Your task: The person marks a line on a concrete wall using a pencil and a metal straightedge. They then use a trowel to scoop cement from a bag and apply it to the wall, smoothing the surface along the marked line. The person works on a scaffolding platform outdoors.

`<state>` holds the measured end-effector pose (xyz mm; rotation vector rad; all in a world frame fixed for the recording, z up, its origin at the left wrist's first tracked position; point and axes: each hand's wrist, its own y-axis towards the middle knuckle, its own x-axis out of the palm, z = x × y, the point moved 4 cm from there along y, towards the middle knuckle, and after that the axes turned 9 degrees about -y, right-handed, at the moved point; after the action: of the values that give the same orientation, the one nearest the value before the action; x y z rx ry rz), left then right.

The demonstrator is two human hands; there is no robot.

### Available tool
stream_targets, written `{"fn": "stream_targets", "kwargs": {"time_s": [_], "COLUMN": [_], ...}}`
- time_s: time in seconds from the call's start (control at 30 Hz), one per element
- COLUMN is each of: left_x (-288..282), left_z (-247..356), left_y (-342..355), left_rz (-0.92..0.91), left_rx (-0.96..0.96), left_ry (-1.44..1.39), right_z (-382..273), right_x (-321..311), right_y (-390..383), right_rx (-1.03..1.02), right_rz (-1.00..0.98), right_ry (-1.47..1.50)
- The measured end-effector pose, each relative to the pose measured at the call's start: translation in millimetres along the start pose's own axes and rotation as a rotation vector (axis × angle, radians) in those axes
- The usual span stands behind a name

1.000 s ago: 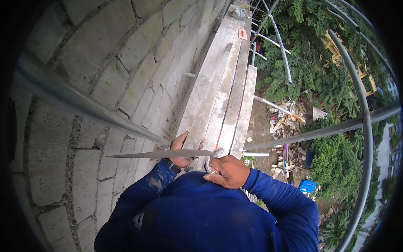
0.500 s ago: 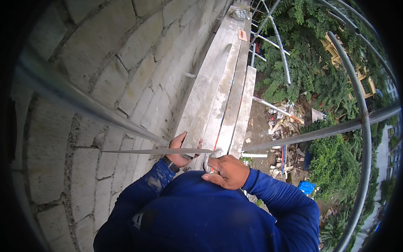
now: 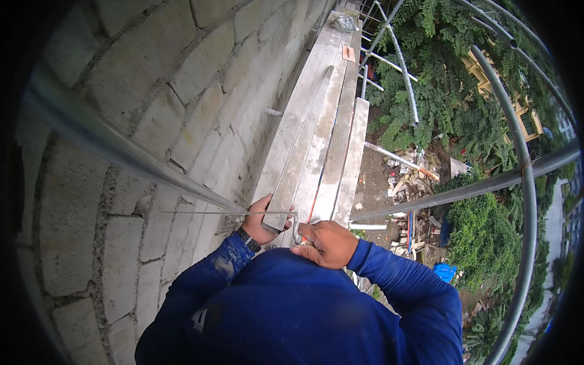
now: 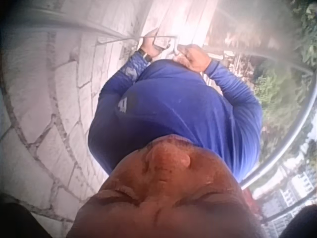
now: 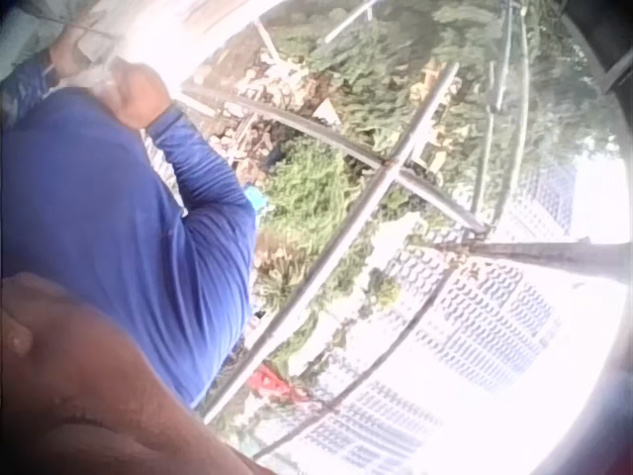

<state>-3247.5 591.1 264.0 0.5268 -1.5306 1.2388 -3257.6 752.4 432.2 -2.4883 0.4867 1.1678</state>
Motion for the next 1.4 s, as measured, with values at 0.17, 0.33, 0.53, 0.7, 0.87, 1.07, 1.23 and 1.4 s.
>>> {"fn": "stream_targets", "kwargs": {"time_s": [0.17,0.33,0.53,0.7,0.87,1.07,1.23,1.4], "left_x": [-2.6,-3.5,-10.5,-12.9,-14.7,-18.6,-27.5,-19.0], "left_z": [3.9,6.2,5.7,19.1,14.4,22.0,26.8,24.3], "left_y": [5.1,5.2,4.1,3.9,5.8,14.3,14.8,2.2], "left_rz": [-0.026,-0.092,0.062,-0.022,0.008,-0.047,-0.081,-0.074], "left_rx": [-0.048,0.235,-0.055,0.085,0.076,0.114,0.222,0.179], "left_ry": [-0.122,0.309,-0.124,0.048,0.044,0.171,0.489,0.359], "right_z": [28.7,3.2,16.2,-7.5,29.3,21.5,-5.9,35.1], "right_x": [12.0,8.1,11.6,3.0,21.6,20.0,5.0,25.6], "right_y": [-3.5,-0.2,-6.1,-12.1,-25.2,-27.7,-21.1,-26.1], "right_rx": [0.151,-0.058,0.08,-0.056,0.215,0.139,0.056,0.22], "right_rz": [-0.105,0.073,0.011,0.093,-0.063,0.001,0.065,0.002], "right_ry": [-0.03,0.034,-0.019,0.156,-0.032,-0.025,0.078,-0.124]}}
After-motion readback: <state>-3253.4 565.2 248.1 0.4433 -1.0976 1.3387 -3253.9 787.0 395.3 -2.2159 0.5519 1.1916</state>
